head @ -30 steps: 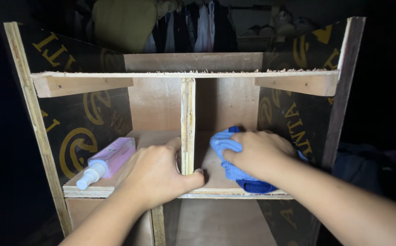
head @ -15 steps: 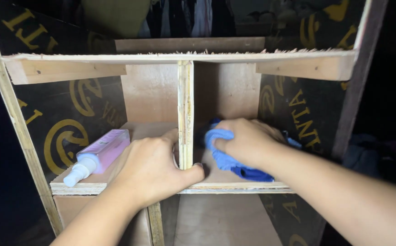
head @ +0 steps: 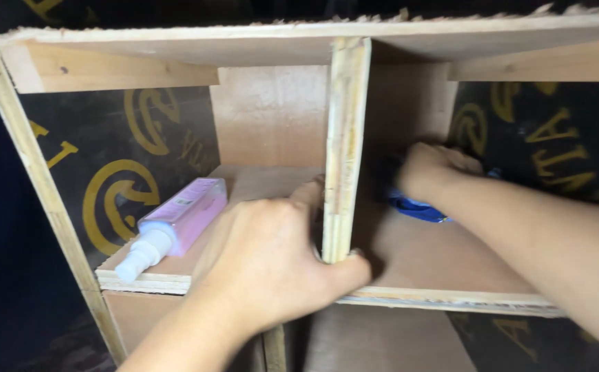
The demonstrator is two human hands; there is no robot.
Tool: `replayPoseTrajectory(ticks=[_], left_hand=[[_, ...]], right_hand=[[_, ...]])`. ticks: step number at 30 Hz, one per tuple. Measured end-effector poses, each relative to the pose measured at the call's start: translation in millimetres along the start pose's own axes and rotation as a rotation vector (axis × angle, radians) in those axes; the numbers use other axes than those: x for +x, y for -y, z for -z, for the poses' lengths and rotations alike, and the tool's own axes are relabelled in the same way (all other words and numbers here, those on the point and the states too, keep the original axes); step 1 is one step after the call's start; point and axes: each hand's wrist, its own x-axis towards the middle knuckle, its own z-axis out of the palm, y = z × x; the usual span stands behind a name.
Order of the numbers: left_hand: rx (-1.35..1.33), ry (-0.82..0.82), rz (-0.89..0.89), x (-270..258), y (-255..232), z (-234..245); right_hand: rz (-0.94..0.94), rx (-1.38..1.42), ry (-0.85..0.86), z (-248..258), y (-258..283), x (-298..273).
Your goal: Clean the interior of a wooden shelf using a cloth and spray solution.
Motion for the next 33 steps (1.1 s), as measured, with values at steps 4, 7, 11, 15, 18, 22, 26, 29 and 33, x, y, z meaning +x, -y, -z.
replayPoseTrajectory(ticks=[4, 7, 11, 15, 18, 22, 26, 29, 33], left_hand=[[0.012, 0.065, 0.024, 1.6, -5.5, 5.0], [0.007, -0.011, -0.02, 3.9, 1.7, -4.4], [-0.009, 0.003, -0.01, 4.0, -1.8, -1.2], [-0.015, 0.02, 0.014, 0.9, -5.0, 2.0], [-0.017, 0.002, 0.006, 0.7, -4.3, 1.9], [-0.012, -0.036, -0.032, 0.2, -0.9, -0.9], [-0.053, -0.057, -0.052, -1.3, -3.3, 0.2], [-0.049, -0.072, -0.004, -6.2, -11.0, 7.5], [-0.081, -0.068, -0.006, -6.1, -11.9, 6.9]], right_hand=[[0.048, -0.023, 0.022, -19.8, 4.5, 16.2], [0.067, -0.037, 0.038, -31.1, -0.5, 23.2], [0.089, -0.047, 0.019, -26.3, -4.7, 31.3], [0.131, -0.067, 0.01, -20.5, -7.5, 30.7], [0.147, -0.048, -0.007, -6.1, -7.1, 13.5], [0.189, 0.026, -0.016, 13.0, -1.7, -22.9], [0.217, 0.054, -0.018, 28.9, 1.8, -58.9], [0.269, 0.1, -0.035, 38.3, 0.8, -80.5], [0.289, 0.124, -0.016, 57.1, -3.8, -113.1]])
